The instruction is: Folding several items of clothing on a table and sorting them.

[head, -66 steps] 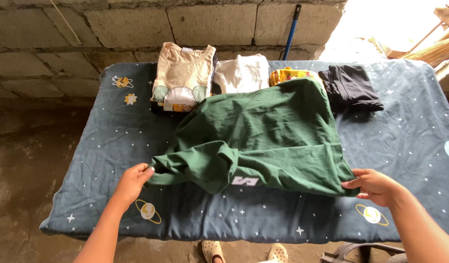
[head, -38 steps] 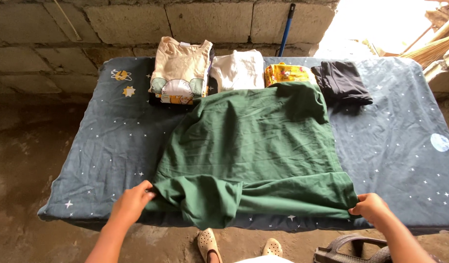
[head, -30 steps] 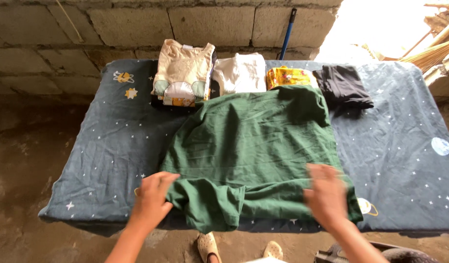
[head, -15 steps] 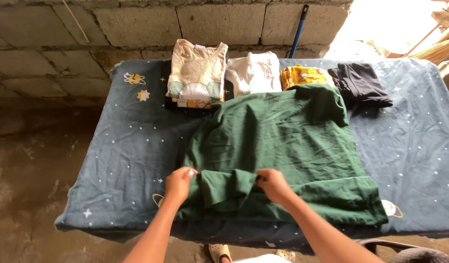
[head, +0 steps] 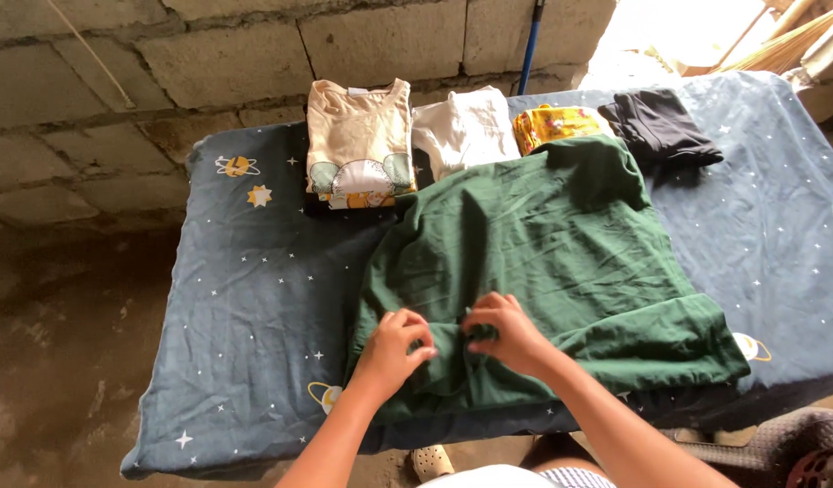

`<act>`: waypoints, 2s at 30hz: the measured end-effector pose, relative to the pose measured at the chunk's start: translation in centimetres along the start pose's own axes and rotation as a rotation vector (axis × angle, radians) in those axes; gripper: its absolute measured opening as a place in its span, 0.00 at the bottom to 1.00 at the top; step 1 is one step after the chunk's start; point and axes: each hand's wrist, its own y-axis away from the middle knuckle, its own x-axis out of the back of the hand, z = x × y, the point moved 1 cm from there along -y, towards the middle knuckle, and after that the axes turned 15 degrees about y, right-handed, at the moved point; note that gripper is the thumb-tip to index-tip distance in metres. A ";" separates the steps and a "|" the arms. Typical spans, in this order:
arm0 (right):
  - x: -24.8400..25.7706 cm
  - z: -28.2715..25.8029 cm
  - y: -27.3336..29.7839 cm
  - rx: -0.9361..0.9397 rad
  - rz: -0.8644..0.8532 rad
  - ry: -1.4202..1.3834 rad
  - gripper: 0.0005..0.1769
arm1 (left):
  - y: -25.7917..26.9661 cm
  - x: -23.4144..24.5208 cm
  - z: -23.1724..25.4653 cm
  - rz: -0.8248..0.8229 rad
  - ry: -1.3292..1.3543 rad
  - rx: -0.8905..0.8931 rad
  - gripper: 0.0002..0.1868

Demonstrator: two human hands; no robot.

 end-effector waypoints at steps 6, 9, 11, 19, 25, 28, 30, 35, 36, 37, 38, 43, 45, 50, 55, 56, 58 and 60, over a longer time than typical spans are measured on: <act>-0.7 1.1 -1.1 -0.959 -0.220 -0.472 0.15 | -0.5 1.5 4.0 0.041 -0.107 -0.292 0.30; 0.1 1.6 -1.8 -1.076 -0.199 -0.715 0.21 | -1.8 -0.4 0.4 0.109 0.083 -0.062 0.18; -0.5 2.8 -1.8 -1.105 -0.194 -0.680 0.20 | -3.5 -0.7 -1.5 0.137 0.128 0.008 0.15; 0.9 5.1 -2.2 -1.143 -0.127 -0.627 0.15 | -8.9 2.8 -2.2 0.092 0.276 0.159 0.10; 3.2 3.9 -2.5 -0.786 -0.110 -0.437 0.20 | -10.1 6.1 2.7 0.352 0.403 0.379 0.16; 5.8 1.0 -4.0 -0.317 -0.036 -0.213 0.43 | -10.2 6.3 2.5 0.268 0.116 0.468 0.16; 6.8 -0.2 -4.6 -0.177 -0.057 -0.095 0.49 | -10.7 5.8 0.4 0.109 -0.130 0.308 0.14; 5.7 0.8 -4.4 -0.200 -0.148 -0.009 0.48 | -10.2 5.7 3.0 0.087 -0.211 0.429 0.15; 5.4 1.1 -4.3 -0.243 -0.122 -0.028 0.46 | -10.2 5.7 3.4 0.109 -0.258 0.376 0.14; 5.2 1.5 -4.3 -0.244 -0.121 -0.027 0.46 | -10.4 5.5 3.0 0.108 -0.259 0.374 0.14; 4.9 1.9 -4.2 -0.305 -0.081 -0.073 0.44 | -10.5 5.4 2.7 0.161 -0.289 0.302 0.15; 5.0 3.4 -3.6 -0.427 -0.048 -0.339 0.40 | -11.1 7.3 3.9 0.265 -0.423 0.292 0.14; 4.5 4.0 -3.5 -0.551 -0.072 -0.430 0.34 | -11.3 8.6 3.2 0.260 -0.434 0.159 0.13; 2.8 5.1 -3.7 -0.830 -0.016 -0.671 0.25 | -11.6 8.9 -0.2 0.197 -0.078 0.110 0.26; -1.0 8.8 -2.4 -0.976 -0.002 -0.678 0.17 | -11.7 5.7 -5.8 0.326 0.161 -0.012 0.30; -1.5 9.3 -2.0 -0.992 0.019 -0.664 0.17 | -11.3 4.8 -6.3 0.448 0.345 -0.029 0.32; -2.3 9.6 -1.6 -1.000 0.040 -0.653 0.18 | -10.0 3.5 -8.2 0.574 0.524 -0.051 0.34; -3.0 9.3 -0.5 -1.175 0.074 -0.744 0.29 | -7.9 1.7 -11.3 0.522 0.301 0.162 0.32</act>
